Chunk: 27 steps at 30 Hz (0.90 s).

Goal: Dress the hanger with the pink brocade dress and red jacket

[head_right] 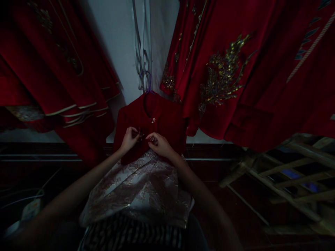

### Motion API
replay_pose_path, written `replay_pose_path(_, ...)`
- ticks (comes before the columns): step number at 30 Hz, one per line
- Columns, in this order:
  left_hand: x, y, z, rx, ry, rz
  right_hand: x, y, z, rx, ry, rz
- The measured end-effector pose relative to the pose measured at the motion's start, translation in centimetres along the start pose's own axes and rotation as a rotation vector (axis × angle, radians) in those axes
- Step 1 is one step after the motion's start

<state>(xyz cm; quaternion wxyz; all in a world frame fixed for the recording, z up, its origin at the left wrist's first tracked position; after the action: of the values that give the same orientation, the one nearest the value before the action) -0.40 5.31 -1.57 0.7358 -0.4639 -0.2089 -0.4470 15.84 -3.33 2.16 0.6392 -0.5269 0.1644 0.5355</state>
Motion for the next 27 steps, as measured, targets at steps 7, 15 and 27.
replay_pose_path(7, -3.0, 2.8, 0.8, -0.134, -0.12, -0.389, 2.8, 2.1, 4.4, 0.023, 0.003, -0.045)
replay_pose_path(15, -3.1, 2.3, 0.8, -0.069, -0.18, -0.559, 6.0, 2.6, 7.5, 0.179, 0.061, -0.049)
replay_pose_path(27, -3.5, 1.0, 0.9, -0.044, -0.176, -0.534, 5.2, 2.9, 6.4, 0.342, 0.014, -0.031)
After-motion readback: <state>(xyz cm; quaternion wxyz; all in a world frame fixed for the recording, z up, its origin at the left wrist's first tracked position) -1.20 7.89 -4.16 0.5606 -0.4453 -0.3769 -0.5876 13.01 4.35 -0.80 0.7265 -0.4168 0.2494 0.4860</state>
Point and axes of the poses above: each hand's wrist, its own z-axis towards the middle knuckle, its own y-axis out of the palm, x = y × z, the point moved 10 cm from there along z, towards the middle knuckle, and after that the axes turned 3 degrees about -x, right-handed, at the moved point
